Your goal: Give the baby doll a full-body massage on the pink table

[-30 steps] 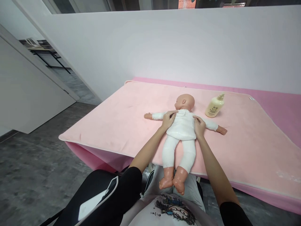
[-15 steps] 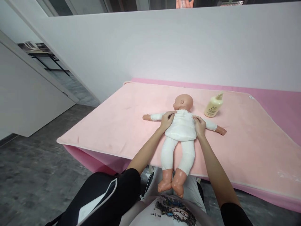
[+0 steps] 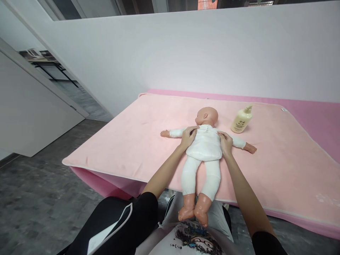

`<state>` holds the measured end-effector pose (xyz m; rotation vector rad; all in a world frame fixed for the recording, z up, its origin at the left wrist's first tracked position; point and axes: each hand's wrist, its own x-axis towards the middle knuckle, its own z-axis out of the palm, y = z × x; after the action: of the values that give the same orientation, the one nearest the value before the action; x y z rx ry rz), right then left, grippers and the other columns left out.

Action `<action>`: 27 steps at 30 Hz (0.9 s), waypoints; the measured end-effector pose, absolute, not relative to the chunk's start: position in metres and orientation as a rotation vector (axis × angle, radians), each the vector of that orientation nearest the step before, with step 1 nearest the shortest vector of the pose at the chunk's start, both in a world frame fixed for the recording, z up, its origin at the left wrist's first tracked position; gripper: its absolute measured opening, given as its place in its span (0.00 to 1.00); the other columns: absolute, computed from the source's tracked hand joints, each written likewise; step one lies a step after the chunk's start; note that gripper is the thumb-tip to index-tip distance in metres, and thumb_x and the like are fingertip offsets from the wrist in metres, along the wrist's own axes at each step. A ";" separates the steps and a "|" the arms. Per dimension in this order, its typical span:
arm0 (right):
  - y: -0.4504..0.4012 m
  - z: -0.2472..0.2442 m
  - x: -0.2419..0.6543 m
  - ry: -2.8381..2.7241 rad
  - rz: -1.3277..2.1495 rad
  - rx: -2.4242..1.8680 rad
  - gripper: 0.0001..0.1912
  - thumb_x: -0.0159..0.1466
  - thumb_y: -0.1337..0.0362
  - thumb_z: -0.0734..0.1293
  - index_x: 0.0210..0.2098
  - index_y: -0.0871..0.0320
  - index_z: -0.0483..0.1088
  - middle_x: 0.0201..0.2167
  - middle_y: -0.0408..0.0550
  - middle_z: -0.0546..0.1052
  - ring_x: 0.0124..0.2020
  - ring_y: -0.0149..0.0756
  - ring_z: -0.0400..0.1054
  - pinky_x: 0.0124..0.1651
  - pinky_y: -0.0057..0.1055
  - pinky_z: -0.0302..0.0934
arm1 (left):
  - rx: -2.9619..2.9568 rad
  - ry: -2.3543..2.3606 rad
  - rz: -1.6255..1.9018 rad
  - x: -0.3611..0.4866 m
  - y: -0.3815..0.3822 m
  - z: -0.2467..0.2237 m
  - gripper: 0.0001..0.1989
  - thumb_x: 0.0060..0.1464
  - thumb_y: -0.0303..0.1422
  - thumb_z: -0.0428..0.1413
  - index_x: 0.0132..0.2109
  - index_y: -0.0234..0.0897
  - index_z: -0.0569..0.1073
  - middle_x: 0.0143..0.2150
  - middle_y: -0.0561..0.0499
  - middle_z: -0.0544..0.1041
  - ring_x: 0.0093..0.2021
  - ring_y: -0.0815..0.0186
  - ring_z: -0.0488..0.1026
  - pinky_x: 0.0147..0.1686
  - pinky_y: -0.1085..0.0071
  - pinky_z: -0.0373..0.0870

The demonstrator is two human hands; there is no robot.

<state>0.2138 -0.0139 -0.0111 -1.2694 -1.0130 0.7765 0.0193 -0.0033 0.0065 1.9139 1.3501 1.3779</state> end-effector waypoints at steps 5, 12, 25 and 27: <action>-0.014 -0.011 0.214 -1.018 0.770 -1.267 0.14 0.52 0.57 0.62 0.31 0.60 0.73 0.34 0.50 0.77 0.40 0.38 0.69 0.49 0.36 0.60 | 1.909 1.344 1.380 0.019 -0.004 0.007 0.12 0.58 0.27 0.49 0.43 0.38 0.76 0.47 0.50 0.78 0.49 0.66 0.73 0.53 0.65 0.68; -0.013 -0.014 0.215 -1.021 0.771 -1.250 0.13 0.52 0.58 0.62 0.30 0.60 0.73 0.33 0.49 0.78 0.39 0.38 0.69 0.48 0.36 0.61 | 1.910 1.345 1.378 0.019 -0.005 0.007 0.12 0.57 0.27 0.49 0.43 0.39 0.76 0.46 0.50 0.79 0.48 0.66 0.73 0.53 0.64 0.68; -0.015 -0.012 0.214 -1.021 0.775 -1.255 0.14 0.52 0.58 0.62 0.31 0.60 0.73 0.34 0.49 0.77 0.40 0.38 0.69 0.48 0.36 0.61 | 1.882 1.351 1.377 0.019 -0.004 0.008 0.12 0.57 0.27 0.49 0.43 0.39 0.76 0.46 0.50 0.79 0.48 0.66 0.73 0.53 0.65 0.68; -0.015 -0.011 0.214 -1.025 0.768 -1.263 0.14 0.52 0.58 0.61 0.31 0.59 0.73 0.35 0.49 0.78 0.40 0.38 0.69 0.49 0.36 0.61 | 1.883 1.356 1.369 0.019 -0.004 0.007 0.12 0.57 0.28 0.49 0.43 0.39 0.76 0.46 0.51 0.79 0.48 0.66 0.73 0.53 0.64 0.68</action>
<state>0.2139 -0.0150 -0.0113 -1.2628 -1.0252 0.7677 0.0193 -0.0043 0.0074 1.8828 1.3556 1.3686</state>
